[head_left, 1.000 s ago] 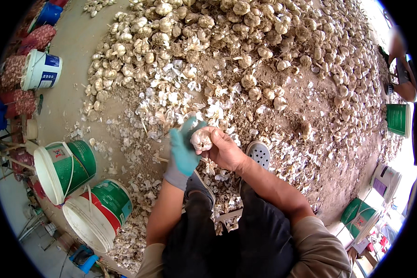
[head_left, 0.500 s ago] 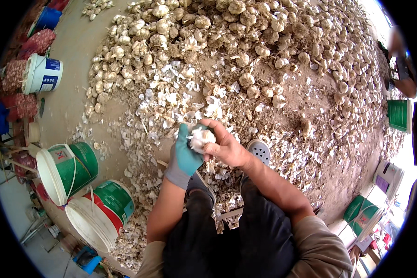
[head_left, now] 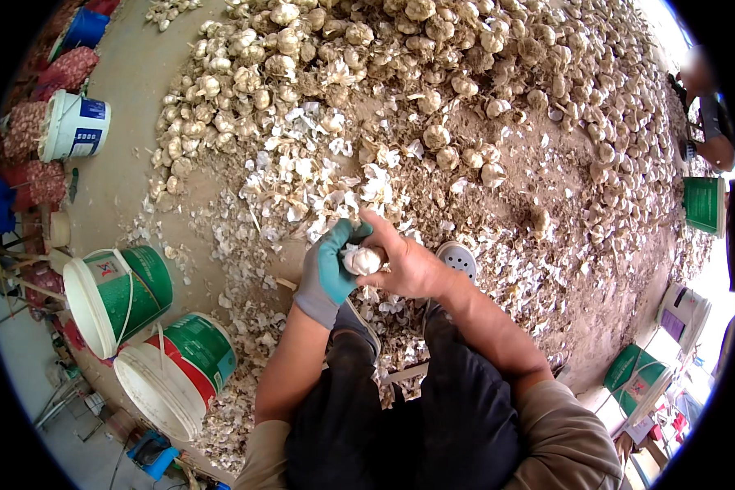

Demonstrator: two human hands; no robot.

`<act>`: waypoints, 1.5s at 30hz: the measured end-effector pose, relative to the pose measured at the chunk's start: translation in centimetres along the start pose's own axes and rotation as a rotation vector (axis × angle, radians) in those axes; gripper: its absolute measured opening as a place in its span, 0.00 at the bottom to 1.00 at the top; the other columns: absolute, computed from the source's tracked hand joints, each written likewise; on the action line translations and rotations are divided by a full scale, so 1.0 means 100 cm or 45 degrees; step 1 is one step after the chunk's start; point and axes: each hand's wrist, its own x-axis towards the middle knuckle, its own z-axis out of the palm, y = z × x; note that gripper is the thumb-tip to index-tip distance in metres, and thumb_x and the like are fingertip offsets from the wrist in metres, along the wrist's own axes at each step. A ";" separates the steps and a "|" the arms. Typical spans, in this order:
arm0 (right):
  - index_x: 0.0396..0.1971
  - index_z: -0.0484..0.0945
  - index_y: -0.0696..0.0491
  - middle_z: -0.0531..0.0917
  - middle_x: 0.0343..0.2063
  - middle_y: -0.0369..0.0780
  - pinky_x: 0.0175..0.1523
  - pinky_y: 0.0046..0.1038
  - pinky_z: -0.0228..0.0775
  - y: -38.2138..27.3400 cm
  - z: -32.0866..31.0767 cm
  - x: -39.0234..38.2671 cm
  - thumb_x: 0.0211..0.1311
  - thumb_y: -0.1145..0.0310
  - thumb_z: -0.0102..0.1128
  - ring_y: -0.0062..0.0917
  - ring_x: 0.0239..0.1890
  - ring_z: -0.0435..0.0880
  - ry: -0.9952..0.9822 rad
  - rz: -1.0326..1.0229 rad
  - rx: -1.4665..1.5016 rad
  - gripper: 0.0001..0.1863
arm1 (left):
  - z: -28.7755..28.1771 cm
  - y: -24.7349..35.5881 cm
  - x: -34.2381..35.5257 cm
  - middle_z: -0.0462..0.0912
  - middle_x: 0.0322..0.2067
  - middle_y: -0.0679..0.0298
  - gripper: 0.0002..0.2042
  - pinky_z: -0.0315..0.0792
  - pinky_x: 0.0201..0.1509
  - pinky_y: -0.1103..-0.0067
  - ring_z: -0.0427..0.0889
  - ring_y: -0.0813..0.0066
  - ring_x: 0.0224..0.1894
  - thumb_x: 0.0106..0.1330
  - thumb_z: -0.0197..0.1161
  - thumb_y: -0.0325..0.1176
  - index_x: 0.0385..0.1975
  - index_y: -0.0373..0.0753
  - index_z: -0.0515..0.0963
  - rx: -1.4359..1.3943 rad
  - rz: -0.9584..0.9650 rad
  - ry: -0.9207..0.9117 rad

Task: The person sits on the floor surrounded by a large pile of garlic bulbs and peels them by hand. They pick up individual bulbs, remove the dry outer skins, and place the cleaned garlic into a white bucket to their left.

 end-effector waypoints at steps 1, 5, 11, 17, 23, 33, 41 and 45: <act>0.72 0.38 0.49 0.83 0.35 0.53 0.50 0.41 0.77 0.007 -0.008 -0.003 0.57 0.61 0.72 0.47 0.40 0.85 0.034 -0.015 -0.006 0.54 | 0.012 -0.002 -0.001 0.80 0.49 0.53 0.21 0.78 0.55 0.70 0.82 0.61 0.49 0.73 0.52 0.40 0.56 0.28 0.71 -0.051 0.005 -0.077; 0.71 0.41 0.53 0.84 0.29 0.50 0.42 0.43 0.77 0.007 -0.024 0.003 0.54 0.72 0.67 0.47 0.32 0.85 -0.040 0.058 -0.200 0.50 | 0.033 -0.005 -0.025 0.78 0.50 0.61 0.27 0.74 0.54 0.80 0.77 0.76 0.51 0.70 0.61 0.43 0.61 0.29 0.68 0.849 0.232 -0.160; 0.67 0.52 0.53 0.82 0.30 0.52 0.41 0.44 0.76 0.007 0.004 0.006 0.47 0.74 0.68 0.50 0.33 0.82 0.187 -0.062 -0.292 0.46 | 0.017 -0.019 -0.012 0.81 0.32 0.68 0.13 0.72 0.36 0.85 0.75 0.84 0.32 0.69 0.64 0.36 0.39 0.31 0.77 0.740 0.500 0.116; 0.63 0.54 0.55 0.83 0.35 0.51 0.49 0.43 0.76 -0.002 0.004 0.009 0.48 0.71 0.73 0.49 0.39 0.83 0.255 -0.047 -0.194 0.44 | 0.010 -0.001 0.003 0.82 0.34 0.62 0.16 0.79 0.38 0.78 0.83 0.71 0.35 0.73 0.56 0.42 0.42 0.33 0.76 0.164 0.107 0.291; 0.61 0.56 0.55 0.82 0.35 0.55 0.46 0.43 0.76 0.007 -0.018 0.009 0.50 0.72 0.71 0.49 0.39 0.84 0.085 0.137 -0.153 0.40 | 0.028 -0.005 -0.020 0.81 0.45 0.64 0.29 0.75 0.51 0.81 0.79 0.78 0.47 0.68 0.64 0.47 0.60 0.31 0.69 0.807 0.329 -0.017; 0.61 0.61 0.53 0.82 0.35 0.44 0.50 0.40 0.73 -0.005 0.018 0.011 0.48 0.76 0.68 0.43 0.43 0.81 0.431 -0.206 -0.394 0.38 | 0.013 -0.012 0.003 0.80 0.31 0.68 0.09 0.71 0.33 0.86 0.76 0.83 0.29 0.70 0.59 0.34 0.37 0.34 0.77 0.420 0.284 0.361; 0.64 0.58 0.56 0.82 0.41 0.48 0.59 0.40 0.70 -0.004 -0.015 0.013 0.50 0.73 0.71 0.44 0.52 0.78 0.217 0.034 -0.282 0.41 | 0.013 -0.011 -0.015 0.82 0.43 0.61 0.29 0.76 0.46 0.79 0.81 0.73 0.42 0.67 0.62 0.50 0.58 0.32 0.71 0.554 0.212 -0.002; 0.62 0.61 0.54 0.82 0.38 0.44 0.57 0.40 0.67 -0.008 0.002 0.012 0.47 0.76 0.70 0.42 0.47 0.78 0.322 -0.059 -0.269 0.40 | 0.015 -0.012 -0.013 0.81 0.39 0.63 0.17 0.77 0.43 0.80 0.81 0.75 0.38 0.67 0.61 0.38 0.49 0.33 0.75 0.482 0.400 0.218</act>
